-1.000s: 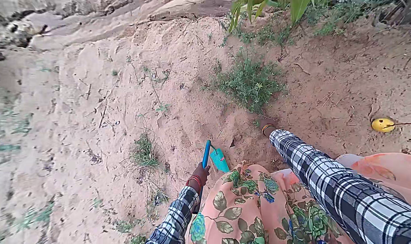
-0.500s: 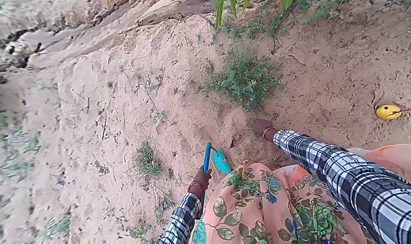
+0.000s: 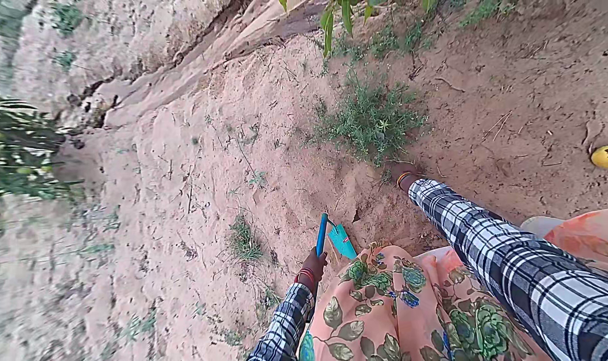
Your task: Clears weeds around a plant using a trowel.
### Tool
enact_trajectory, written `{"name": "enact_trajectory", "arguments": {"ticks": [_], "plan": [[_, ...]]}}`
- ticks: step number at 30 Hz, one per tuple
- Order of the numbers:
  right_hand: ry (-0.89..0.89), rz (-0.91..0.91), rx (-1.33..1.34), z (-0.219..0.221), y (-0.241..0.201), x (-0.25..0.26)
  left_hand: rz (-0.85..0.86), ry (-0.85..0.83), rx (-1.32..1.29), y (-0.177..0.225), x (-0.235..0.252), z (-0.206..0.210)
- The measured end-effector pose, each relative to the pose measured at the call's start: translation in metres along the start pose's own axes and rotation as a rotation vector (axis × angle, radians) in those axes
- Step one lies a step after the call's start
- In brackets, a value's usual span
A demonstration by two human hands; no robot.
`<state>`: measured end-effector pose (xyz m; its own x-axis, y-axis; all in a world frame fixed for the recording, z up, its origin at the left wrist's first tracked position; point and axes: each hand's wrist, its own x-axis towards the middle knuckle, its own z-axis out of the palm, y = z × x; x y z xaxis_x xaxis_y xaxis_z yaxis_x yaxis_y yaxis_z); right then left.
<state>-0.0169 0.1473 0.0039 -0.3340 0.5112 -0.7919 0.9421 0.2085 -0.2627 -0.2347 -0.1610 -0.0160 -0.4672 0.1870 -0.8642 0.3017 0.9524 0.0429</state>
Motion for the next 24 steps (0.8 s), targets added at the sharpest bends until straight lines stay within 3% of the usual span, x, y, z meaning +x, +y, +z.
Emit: {"name": "enact_trajectory", "arguments": {"ticks": [5, 7, 8, 9, 12, 14, 16, 19, 20, 21, 22, 24], "plan": [[-0.059, 0.008, 0.006, -0.004, 0.008, 0.004, -0.007, 0.000, -0.003, 0.000, -0.001, -0.001], [-0.106, -0.058, -0.002, 0.013, 0.023, 0.026, -0.010, -0.001, -0.012, 0.001, 0.000, 0.000], [0.007, -0.155, 0.019, 0.045, 0.038, 0.045, -0.009, 0.003, -0.012, 0.000, 0.002, -0.001], [0.274, -0.256, 0.098, 0.097, 0.053, 0.069, -0.010, 0.003, -0.013, -0.002, 0.002, 0.001], [-0.085, -0.146, 0.114, 0.140, 0.050, 0.055, -0.005, 0.001, -0.012, -0.001, 0.001, 0.001], [-0.087, -0.081, 0.161, 0.153, 0.050, 0.037, -0.004, 0.008, -0.001, 0.006, 0.001, 0.000], [-0.038, -0.092, 0.160, 0.141, 0.043, 0.041, -0.012, 0.016, 0.013, 0.005, 0.000, -0.002], [0.334, -0.144, 0.165, 0.110, 0.034, 0.079, -0.020, 0.017, 0.017, 0.005, 0.003, 0.000], [0.366, -0.128, 0.162, 0.088, 0.029, 0.076, -0.024, 0.015, 0.019, 0.004, 0.003, 0.001], [0.112, -0.048, 0.173, 0.038, 0.022, 0.055, -0.023, 0.013, 0.022, 0.004, 0.002, 0.002], [0.025, 0.014, 0.243, 0.003, 0.016, 0.040, -0.020, 0.014, 0.020, 0.005, 0.003, 0.001], [0.036, 0.096, 0.378, -0.024, 0.011, 0.026, -0.022, 0.020, 0.020, 0.006, 0.002, -0.001]]}}
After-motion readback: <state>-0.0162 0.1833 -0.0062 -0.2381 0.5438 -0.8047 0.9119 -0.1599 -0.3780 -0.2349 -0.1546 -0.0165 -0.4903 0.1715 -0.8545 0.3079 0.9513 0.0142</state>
